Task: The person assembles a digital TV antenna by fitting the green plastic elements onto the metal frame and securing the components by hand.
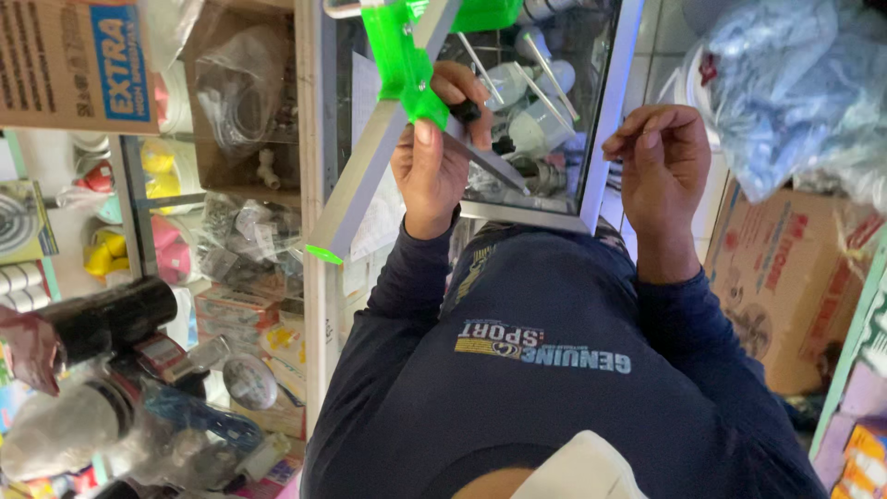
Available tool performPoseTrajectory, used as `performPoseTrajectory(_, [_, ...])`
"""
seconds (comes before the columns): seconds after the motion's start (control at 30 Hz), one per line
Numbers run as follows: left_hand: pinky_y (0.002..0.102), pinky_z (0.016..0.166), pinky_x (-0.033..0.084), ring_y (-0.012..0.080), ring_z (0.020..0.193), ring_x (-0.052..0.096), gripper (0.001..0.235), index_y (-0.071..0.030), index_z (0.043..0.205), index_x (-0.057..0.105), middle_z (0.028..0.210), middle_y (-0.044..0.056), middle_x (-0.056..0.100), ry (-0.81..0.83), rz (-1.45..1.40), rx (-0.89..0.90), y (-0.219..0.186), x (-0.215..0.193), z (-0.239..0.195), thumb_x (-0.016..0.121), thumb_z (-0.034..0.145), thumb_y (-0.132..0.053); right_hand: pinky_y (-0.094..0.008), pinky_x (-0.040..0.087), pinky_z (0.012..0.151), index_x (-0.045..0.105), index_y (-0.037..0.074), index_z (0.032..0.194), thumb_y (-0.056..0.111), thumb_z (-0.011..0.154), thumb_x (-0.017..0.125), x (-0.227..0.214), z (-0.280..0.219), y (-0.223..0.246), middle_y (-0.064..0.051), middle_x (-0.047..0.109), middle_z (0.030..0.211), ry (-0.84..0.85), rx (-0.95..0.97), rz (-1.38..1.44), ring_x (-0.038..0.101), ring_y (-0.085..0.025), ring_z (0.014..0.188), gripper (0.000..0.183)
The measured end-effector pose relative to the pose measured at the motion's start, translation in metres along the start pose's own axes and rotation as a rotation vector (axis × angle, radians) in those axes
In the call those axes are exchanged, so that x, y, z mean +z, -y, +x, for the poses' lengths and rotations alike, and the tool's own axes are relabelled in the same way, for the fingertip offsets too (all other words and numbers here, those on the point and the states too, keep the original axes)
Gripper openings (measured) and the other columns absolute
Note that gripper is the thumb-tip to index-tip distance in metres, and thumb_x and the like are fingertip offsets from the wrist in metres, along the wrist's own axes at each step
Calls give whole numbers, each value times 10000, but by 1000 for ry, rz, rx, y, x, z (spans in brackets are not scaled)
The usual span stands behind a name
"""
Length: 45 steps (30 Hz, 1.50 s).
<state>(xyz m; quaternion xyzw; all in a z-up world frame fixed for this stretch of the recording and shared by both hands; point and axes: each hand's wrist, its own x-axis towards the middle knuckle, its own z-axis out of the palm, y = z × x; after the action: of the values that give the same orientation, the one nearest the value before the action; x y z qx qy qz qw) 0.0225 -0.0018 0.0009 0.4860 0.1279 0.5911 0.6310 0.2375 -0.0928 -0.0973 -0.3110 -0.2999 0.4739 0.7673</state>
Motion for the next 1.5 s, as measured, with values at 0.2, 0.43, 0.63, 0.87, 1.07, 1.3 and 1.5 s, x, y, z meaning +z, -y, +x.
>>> performPoseTrajectory(0.2, [337,688,461,225,814,521,369,-31,1310,545,1180,182,540,-83,-104,80,9,15,1,466,1128,-342,-268,509,810,551,38,1156,25,1145,594,54,62,43,-95,592,1129,462,-254,-337,585,-162,885,47])
performPoseTrajectory(0.43, [312,867,466,185,1027,560,310,-35,1320,526,1206,130,574,-272,41,163,42,19,-15,496,1167,-302,-269,540,723,636,30,1060,67,1034,669,109,96,65,-76,647,1057,716,-144,-411,660,-135,790,55])
performPoseTrajectory(0.63, [319,1111,411,159,1223,536,379,-68,1407,460,1305,69,560,-354,-8,106,52,25,-16,549,1095,-263,-297,478,865,627,30,1110,70,1070,728,108,93,60,-117,560,1123,696,-476,-572,573,-218,967,116])
performPoseTrajectory(0.87, [348,816,509,211,926,622,376,6,1294,554,1213,118,574,-85,-161,56,44,33,-4,495,1173,-345,-251,507,863,556,10,1185,-1,1136,626,103,76,46,-113,613,1160,413,-376,-411,597,-143,972,87])
performPoseTrajectory(1.07, [403,884,539,257,992,648,417,33,1251,597,1252,138,546,23,-228,-189,22,31,12,505,1141,-359,-251,505,840,587,-34,1218,-31,1112,640,100,69,55,-131,626,1147,318,-362,-420,622,-150,958,119])
performPoseTrajectory(1.3, [374,909,536,226,1034,605,242,-28,1219,596,1253,104,528,345,-254,-255,14,30,45,691,1049,-171,-261,511,831,571,-1,1174,-10,1120,635,116,60,74,-112,595,1124,161,-472,-512,613,-147,966,84])
performPoseTrajectory(1.5, [381,802,553,229,957,625,230,-46,1154,616,1235,96,504,453,-426,-451,33,27,65,702,995,-187,-224,510,669,561,13,1204,15,1162,612,116,44,75,-87,545,1126,57,-417,-466,581,-103,790,66])
